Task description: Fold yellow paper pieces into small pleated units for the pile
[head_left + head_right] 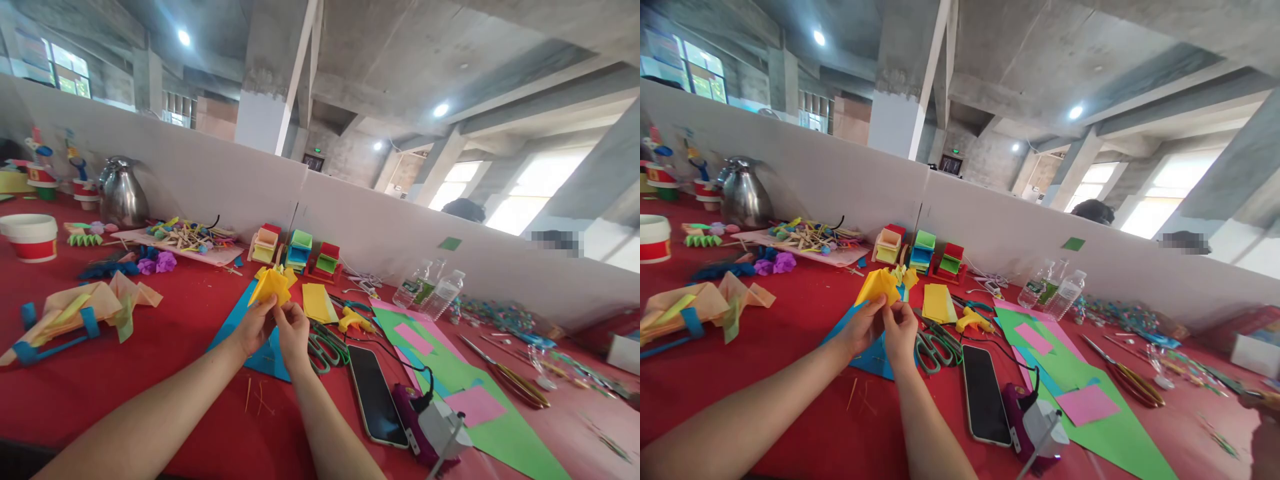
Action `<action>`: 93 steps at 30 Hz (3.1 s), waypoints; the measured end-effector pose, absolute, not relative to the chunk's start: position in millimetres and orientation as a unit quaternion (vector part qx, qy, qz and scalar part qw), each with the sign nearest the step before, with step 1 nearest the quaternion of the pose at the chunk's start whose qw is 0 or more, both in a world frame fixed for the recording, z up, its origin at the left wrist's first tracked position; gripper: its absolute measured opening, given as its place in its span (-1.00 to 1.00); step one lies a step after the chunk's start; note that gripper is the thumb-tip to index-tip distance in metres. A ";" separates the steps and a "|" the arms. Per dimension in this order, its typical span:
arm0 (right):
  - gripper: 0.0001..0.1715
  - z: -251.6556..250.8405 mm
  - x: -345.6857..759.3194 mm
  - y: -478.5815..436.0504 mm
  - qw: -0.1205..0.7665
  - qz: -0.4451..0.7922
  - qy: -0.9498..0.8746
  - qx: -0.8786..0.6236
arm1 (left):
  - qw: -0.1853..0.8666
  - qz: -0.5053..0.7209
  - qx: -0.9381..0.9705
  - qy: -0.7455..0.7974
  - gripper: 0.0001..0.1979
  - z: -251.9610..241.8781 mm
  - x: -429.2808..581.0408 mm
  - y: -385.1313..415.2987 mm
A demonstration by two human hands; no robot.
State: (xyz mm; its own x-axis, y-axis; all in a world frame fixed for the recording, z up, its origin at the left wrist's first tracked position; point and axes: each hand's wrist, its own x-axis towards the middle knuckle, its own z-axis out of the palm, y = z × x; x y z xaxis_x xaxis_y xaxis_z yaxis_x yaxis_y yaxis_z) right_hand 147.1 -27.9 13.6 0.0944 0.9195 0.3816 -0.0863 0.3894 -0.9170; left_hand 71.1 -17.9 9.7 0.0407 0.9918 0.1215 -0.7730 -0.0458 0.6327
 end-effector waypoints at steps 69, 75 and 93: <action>-0.74 29.0 192.2 -2.8 0.618 0.477 -0.468 -0.415 | 0.539 0.565 0.476 0.404 -0.62 -5.7 70.9 -16.8; -0.70 24.0 190.7 -4.6 0.551 0.531 -0.494 -0.412 | 0.543 0.583 0.453 0.401 -0.59 -9.1 71.8 -12.8; -0.62 19.6 203.1 0.6 0.537 0.549 -0.460 -0.445 | 0.539 0.539 0.491 0.423 -0.80 -9.8 71.5 -14.3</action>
